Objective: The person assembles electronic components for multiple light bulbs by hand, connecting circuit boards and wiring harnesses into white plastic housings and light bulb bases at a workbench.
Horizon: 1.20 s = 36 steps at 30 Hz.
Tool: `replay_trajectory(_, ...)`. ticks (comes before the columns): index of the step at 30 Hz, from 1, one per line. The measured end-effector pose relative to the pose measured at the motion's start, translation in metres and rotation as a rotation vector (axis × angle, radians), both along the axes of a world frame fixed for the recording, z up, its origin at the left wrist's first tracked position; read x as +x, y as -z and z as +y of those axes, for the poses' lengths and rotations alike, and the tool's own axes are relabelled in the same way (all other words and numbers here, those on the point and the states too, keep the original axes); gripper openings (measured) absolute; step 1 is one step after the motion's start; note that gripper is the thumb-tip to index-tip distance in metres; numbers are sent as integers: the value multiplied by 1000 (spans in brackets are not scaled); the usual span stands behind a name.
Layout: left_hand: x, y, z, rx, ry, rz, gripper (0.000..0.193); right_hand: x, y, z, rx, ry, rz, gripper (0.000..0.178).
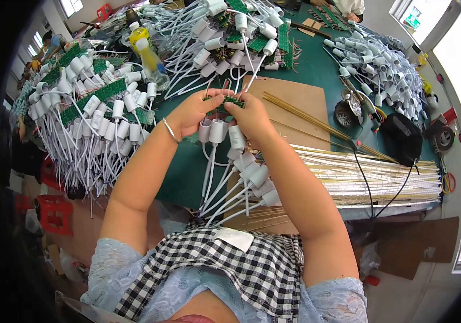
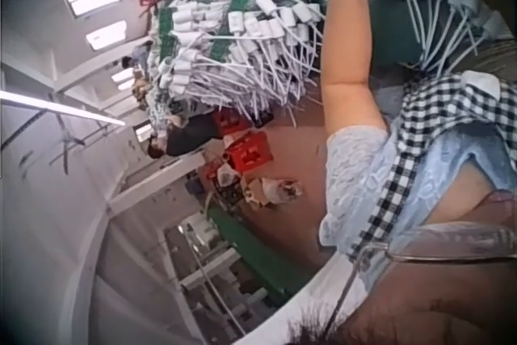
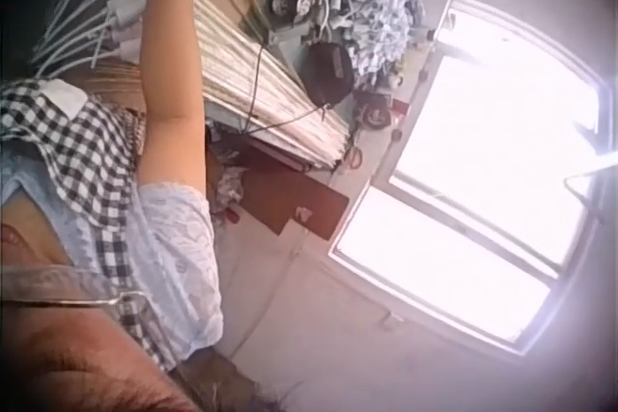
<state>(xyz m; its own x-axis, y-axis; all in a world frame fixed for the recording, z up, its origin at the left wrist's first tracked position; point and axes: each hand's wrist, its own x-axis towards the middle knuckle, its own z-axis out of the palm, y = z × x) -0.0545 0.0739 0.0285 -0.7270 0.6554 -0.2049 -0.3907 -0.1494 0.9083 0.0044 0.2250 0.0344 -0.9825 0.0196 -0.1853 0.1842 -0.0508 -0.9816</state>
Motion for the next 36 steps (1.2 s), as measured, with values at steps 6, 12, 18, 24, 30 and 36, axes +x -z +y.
replay_trajectory(6, -7, 11, 11, -284, -59, 317, 25, -10, 17, 1, 272, 15, 20, 30)
replay_trajectory(12, -33, 48, 26, -522, -245, 456, 14, -36, 37, -2, 879, 50, 142, 28)
replay_trajectory(18, -43, 65, 37, -610, -351, 501, 27, -39, 40, -5, 917, 145, 172, 23)
replay_trajectory(24, -44, 64, 37, -679, -404, 514, 19, -43, 35, -12, 904, 129, 39, 22)
replay_trajectory(30, -39, 56, 46, -898, -408, 593, 25, -46, 41, -9, 931, 119, -20, 25)
replay_trajectory(36, -44, 51, 49, -1016, -313, 611, 29, -46, 43, -9, 870, 183, -37, 28)
